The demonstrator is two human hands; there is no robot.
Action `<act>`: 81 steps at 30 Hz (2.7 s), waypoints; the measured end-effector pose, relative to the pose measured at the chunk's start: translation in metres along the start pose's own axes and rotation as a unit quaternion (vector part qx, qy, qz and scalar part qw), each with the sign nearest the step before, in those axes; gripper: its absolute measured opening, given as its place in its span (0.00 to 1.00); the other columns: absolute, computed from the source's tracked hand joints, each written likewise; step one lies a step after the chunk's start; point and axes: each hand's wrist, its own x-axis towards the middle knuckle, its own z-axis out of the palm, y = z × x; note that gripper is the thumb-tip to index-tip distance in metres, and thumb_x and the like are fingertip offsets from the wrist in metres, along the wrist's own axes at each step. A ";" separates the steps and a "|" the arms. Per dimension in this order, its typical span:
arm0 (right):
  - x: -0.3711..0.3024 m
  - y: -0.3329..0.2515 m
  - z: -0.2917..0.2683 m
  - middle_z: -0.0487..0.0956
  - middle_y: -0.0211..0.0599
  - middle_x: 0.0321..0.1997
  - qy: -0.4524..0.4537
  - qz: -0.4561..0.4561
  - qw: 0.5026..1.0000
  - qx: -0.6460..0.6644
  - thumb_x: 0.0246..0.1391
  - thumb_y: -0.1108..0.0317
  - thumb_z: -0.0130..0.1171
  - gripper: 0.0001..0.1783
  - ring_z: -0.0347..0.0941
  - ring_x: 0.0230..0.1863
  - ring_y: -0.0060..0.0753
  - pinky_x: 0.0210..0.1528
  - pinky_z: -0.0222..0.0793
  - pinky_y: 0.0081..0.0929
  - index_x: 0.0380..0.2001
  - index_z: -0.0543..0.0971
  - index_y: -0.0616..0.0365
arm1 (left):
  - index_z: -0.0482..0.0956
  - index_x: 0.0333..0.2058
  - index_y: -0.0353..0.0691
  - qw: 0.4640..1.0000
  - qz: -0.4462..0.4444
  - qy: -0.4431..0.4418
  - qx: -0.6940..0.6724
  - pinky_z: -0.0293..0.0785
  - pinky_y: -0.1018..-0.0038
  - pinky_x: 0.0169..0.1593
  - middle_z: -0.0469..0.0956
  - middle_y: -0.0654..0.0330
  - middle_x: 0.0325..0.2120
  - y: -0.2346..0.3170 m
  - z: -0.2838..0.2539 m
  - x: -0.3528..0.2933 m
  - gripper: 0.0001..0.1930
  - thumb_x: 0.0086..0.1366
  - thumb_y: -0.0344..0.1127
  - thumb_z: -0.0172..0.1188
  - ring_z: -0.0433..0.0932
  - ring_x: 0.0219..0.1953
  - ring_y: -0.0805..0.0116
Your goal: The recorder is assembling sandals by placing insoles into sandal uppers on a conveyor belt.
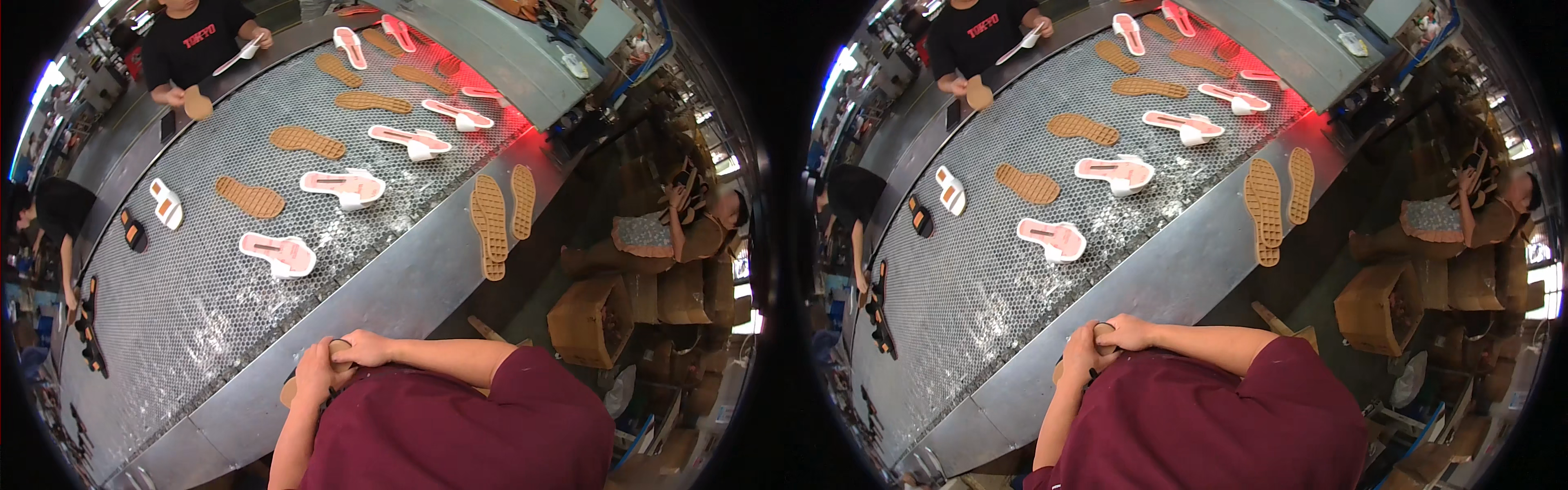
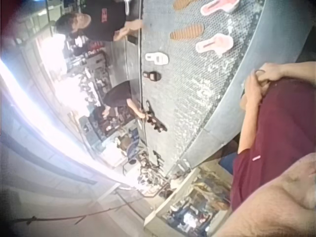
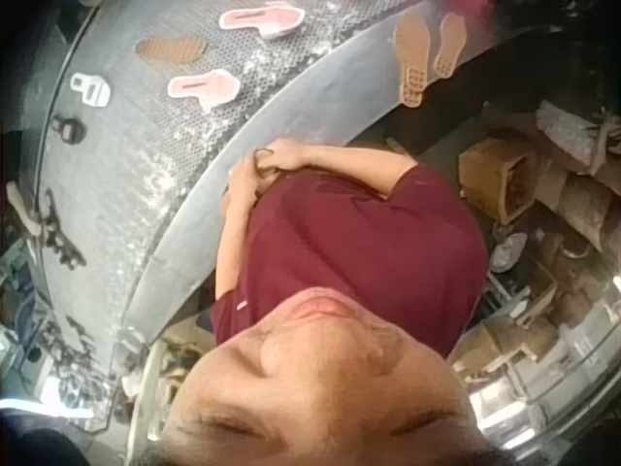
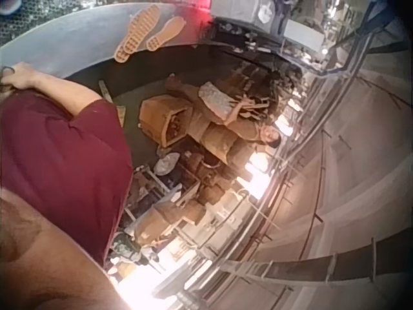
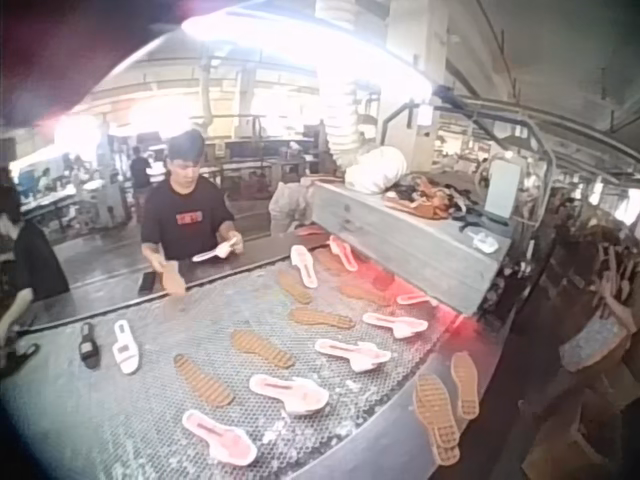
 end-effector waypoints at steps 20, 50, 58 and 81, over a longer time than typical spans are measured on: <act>-0.010 0.041 -0.045 0.80 0.28 0.46 0.027 0.045 0.995 0.090 0.64 0.52 0.56 0.25 0.75 0.44 0.20 0.45 0.71 0.22 0.56 0.75 0.58 | 0.52 0.54 0.42 0.661 0.222 0.674 0.245 0.79 0.53 0.54 0.66 0.35 0.55 -0.050 -0.279 -0.104 0.31 0.63 0.34 0.66 0.76 0.51 0.42; 0.019 0.053 -0.137 0.80 0.27 0.31 0.268 0.022 0.957 0.108 0.62 0.60 0.57 0.15 0.72 0.31 0.18 0.36 0.68 0.19 0.39 0.81 0.62 | 0.67 0.56 0.38 0.557 -0.305 0.072 -0.769 0.68 0.62 0.53 0.74 0.56 0.54 -0.046 0.063 0.176 0.37 0.65 0.68 0.52 0.72 0.56 0.60; 0.047 0.053 -0.165 0.79 0.28 0.30 0.249 0.026 0.965 0.078 0.61 0.59 0.57 0.15 0.72 0.32 0.19 0.35 0.68 0.20 0.38 0.82 0.60 | 0.66 0.58 0.43 0.454 -0.292 0.199 -0.818 0.71 0.63 0.48 0.76 0.57 0.48 -0.061 0.086 0.215 0.19 0.71 0.41 0.52 0.75 0.54 0.54; 0.030 -0.084 -0.158 0.81 0.32 0.43 0.015 -0.184 0.975 0.124 0.64 0.67 0.56 0.15 0.74 0.42 0.16 0.44 0.72 0.21 0.50 0.77 0.64 | 0.75 0.52 0.35 0.741 -0.054 -0.048 -0.668 0.75 0.71 0.46 0.80 0.57 0.45 0.066 -0.020 0.085 0.16 0.73 0.38 0.50 0.78 0.48 0.67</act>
